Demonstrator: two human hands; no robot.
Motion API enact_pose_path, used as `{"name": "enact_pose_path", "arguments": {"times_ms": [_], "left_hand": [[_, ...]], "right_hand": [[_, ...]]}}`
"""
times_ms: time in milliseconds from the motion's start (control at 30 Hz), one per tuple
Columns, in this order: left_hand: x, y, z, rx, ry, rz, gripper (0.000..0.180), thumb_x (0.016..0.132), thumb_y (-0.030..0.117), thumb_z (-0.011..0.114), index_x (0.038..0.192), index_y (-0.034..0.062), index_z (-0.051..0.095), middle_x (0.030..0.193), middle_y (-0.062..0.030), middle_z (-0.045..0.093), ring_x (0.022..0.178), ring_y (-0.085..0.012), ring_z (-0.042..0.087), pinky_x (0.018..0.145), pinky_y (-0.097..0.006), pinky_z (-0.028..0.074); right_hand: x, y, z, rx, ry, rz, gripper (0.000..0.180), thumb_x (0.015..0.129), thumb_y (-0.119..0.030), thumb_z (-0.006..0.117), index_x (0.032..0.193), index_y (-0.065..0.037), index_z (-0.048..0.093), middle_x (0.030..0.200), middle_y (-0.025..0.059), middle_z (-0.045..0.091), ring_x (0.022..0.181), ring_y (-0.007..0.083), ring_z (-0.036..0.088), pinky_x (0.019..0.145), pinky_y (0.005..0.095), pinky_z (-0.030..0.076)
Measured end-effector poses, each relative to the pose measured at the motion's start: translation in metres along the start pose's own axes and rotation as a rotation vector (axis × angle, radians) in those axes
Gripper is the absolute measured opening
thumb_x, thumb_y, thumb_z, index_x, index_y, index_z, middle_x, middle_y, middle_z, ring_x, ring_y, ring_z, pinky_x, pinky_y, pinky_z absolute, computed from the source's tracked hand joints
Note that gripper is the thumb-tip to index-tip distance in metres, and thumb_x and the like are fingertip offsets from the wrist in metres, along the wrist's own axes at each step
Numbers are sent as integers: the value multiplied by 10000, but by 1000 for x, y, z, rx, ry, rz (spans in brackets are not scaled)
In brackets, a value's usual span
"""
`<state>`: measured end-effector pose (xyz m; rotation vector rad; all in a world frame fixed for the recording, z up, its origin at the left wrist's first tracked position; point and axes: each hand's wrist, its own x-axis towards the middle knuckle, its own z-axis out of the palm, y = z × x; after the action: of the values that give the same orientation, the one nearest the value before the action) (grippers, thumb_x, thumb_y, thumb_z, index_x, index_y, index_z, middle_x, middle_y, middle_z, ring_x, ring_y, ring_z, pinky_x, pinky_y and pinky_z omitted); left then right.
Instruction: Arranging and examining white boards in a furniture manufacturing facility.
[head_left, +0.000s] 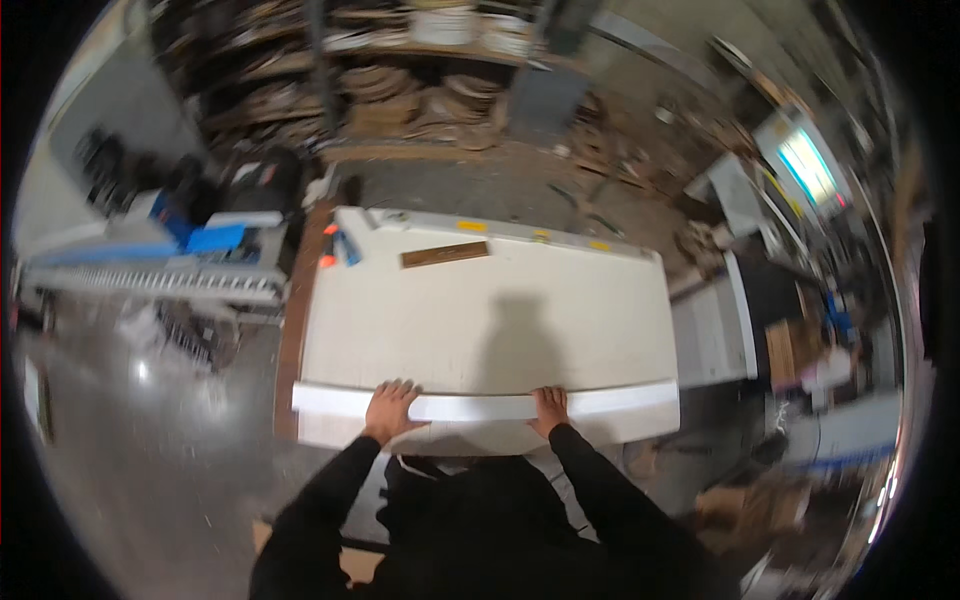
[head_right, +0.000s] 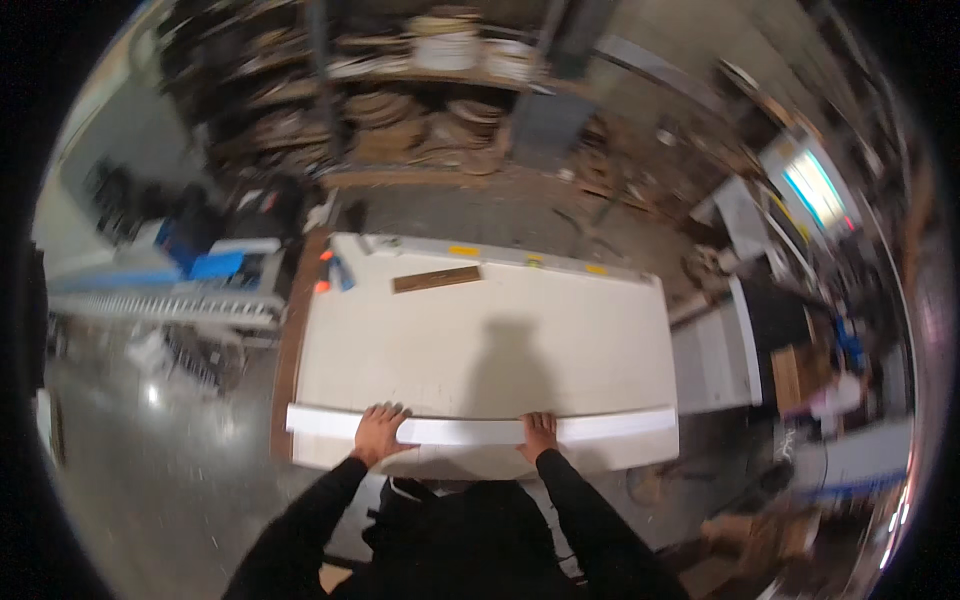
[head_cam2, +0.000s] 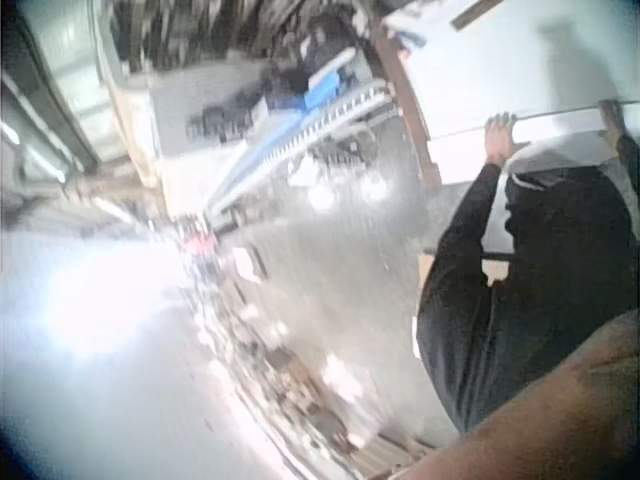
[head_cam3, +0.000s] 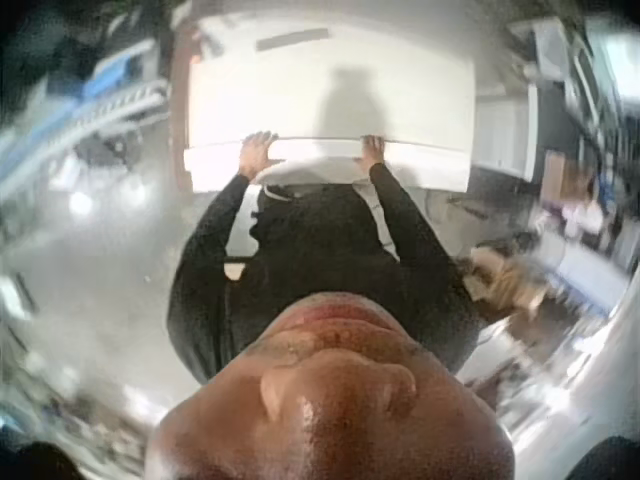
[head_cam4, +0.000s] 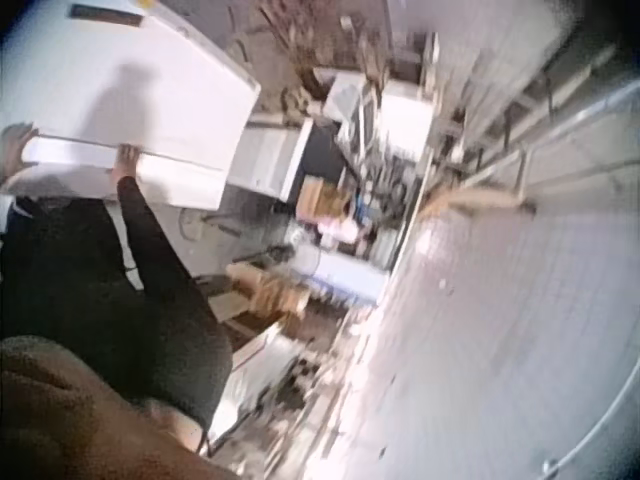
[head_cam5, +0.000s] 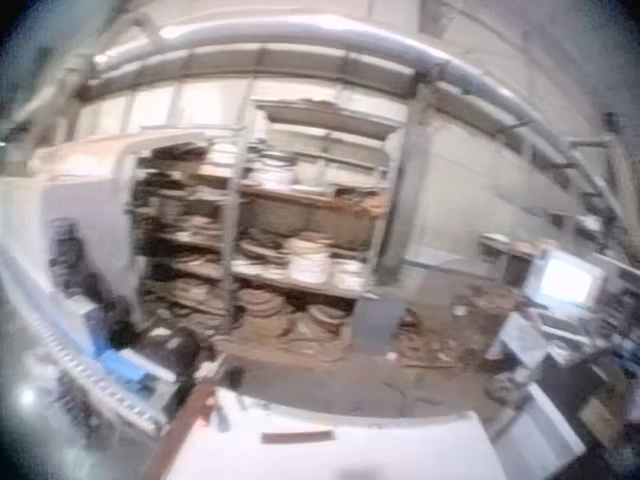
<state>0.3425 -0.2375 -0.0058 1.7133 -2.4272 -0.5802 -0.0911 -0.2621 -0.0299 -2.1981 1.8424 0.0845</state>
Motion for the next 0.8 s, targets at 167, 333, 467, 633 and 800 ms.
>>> {"name": "enact_pose_path", "arguments": {"times_ms": [167,333,467,633,800], "left_hand": [[8,4,7,-20,70,31,848,787,673,802,1441,155,651,1516,-122,621,1437,-342,525,1208,-535,357],[8,-1,32,-45,209,80,873,650,560,912,1376,128,689,1393,-148,698,1295,-388,618,1150,-530,415],[10,-3,30,-13,227,62,881,578,554,932,1299,95,721,1327,-150,726,1178,-376,656,1086,-490,461],[9,-7,42,23,183,27,838,604,573,925,1251,75,736,1320,-151,732,1205,-361,648,1108,-488,457],[8,-17,47,0,134,-19,842,589,559,928,1227,45,732,1256,-144,743,1163,-375,648,1090,-497,462]], "right_hand": [[-3,6,1,-13,-34,2,828,735,-302,940,1419,-73,533,1435,185,559,1434,418,427,1277,568,235],[2,7,-3,116,-39,-58,843,621,-242,942,1355,-53,575,1394,178,582,1390,387,485,1276,531,282],[-1,1,-1,99,85,-87,827,582,-222,931,1308,-91,556,1371,140,567,1364,353,483,1279,526,261],[-1,6,6,5,139,-79,800,553,-222,915,1258,-129,547,1333,117,564,1361,335,484,1272,523,261],[1,0,8,-80,148,-119,801,526,-235,917,1230,-133,549,1265,89,571,1330,320,500,1252,530,273]]}}
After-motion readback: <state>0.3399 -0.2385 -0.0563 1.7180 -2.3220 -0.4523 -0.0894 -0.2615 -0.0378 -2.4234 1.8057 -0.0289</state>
